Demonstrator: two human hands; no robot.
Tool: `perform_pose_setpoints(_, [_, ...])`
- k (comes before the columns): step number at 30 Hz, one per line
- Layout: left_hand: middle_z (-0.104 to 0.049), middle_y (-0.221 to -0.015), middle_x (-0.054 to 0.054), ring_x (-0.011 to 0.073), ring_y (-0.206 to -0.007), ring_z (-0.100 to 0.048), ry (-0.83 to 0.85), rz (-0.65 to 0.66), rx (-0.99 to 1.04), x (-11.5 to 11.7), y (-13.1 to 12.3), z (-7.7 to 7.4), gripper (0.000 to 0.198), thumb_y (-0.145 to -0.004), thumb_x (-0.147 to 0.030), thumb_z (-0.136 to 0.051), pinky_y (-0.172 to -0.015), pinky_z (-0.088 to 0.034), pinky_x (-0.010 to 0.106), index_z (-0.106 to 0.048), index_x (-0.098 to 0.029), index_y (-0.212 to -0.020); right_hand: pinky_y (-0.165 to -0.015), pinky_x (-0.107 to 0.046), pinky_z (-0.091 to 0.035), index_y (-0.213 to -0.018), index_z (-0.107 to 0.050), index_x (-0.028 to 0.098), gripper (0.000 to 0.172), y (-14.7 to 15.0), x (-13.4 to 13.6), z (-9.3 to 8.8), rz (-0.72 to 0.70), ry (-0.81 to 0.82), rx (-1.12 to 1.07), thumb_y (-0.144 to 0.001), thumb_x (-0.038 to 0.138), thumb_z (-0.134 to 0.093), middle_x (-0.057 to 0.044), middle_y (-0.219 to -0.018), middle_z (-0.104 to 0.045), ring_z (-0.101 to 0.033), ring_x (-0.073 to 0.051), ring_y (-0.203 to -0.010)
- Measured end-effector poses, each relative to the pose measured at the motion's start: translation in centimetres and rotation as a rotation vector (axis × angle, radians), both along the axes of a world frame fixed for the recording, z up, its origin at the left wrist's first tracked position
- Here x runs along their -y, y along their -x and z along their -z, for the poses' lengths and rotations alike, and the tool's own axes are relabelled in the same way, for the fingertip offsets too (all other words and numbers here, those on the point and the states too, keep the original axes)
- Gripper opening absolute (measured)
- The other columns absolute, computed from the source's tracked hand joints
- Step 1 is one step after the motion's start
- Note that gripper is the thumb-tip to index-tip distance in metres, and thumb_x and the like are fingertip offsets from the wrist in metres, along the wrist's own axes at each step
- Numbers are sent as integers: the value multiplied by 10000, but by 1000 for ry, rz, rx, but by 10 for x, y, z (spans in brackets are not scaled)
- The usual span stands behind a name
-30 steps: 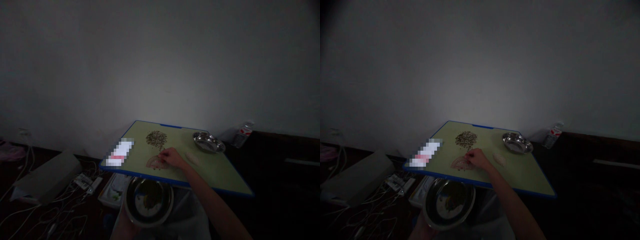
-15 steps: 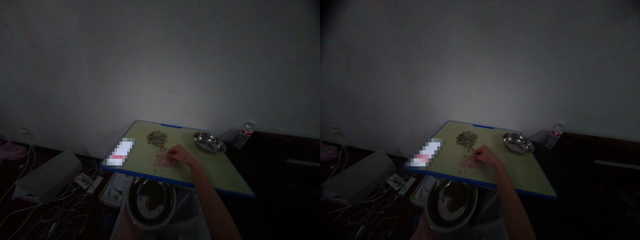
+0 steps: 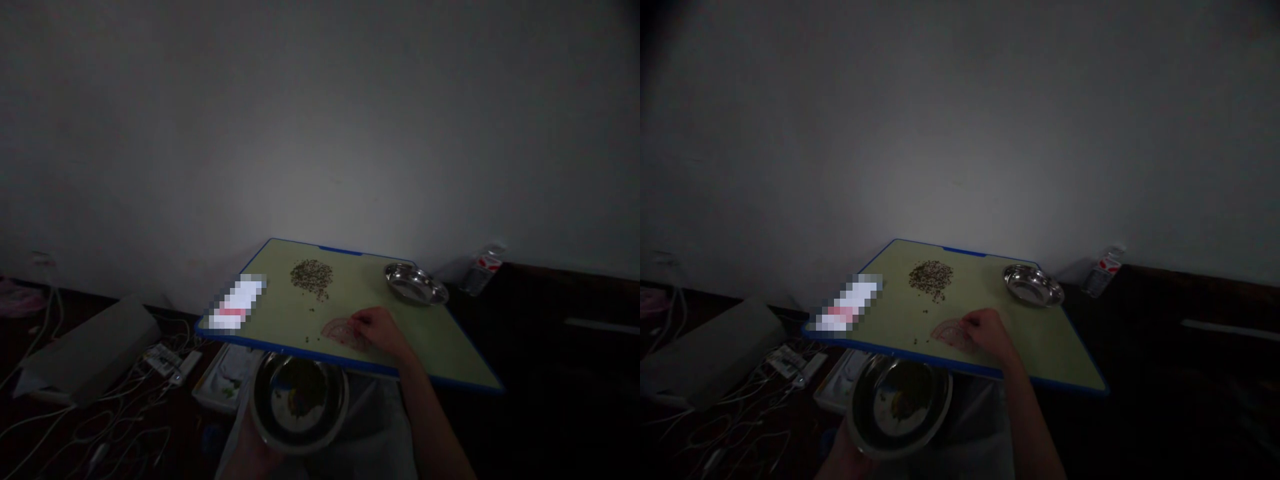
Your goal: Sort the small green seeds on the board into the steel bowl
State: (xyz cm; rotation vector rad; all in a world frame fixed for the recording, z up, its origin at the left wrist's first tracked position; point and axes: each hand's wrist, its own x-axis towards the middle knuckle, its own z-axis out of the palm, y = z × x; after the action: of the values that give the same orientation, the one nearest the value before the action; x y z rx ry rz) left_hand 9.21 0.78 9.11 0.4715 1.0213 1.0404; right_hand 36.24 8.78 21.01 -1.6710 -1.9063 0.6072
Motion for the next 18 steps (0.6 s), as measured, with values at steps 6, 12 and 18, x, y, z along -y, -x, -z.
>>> perform_pose_setpoints(6, [-851, -1006, 174, 514, -1217, -697, -169, 7, -20, -6, 7, 32, 930, -655, -940, -525, -1067, -512, 748, -724, -305, -1305, -558, -255, -420, -675, -783, 192, 279, 21, -3, 1, -45, 77, -43, -866, 251, -589, -55, -651, -755, -633, -177, -593])
perform_pose_setpoints(12, [-850, -1120, 153, 506, -1363, -615, -13, -139, 174, 0, -6, 1, 836, -636, -843, -676, -1180, -453, 667, -729, -307, -1275, -560, -262, -423, -640, -764, 200, 262, 37, -6, 5, -101, 68, -94, -852, 237, -616, -37, -615, -721, -586, -168, -569])
perform_pose_setpoints(18, [-845, -1040, 160, 515, -1424, -556, -11, -126, 132, 4, -3, -20, 909, -497, -786, -793, -1201, -419, 678, -719, -335, -1283, -582, -268, -423, -640, -755, 198, 267, 47, -5, 6, -185, 73, -114, -860, 253, -613, -33, -618, -700, -575, -166, -589])
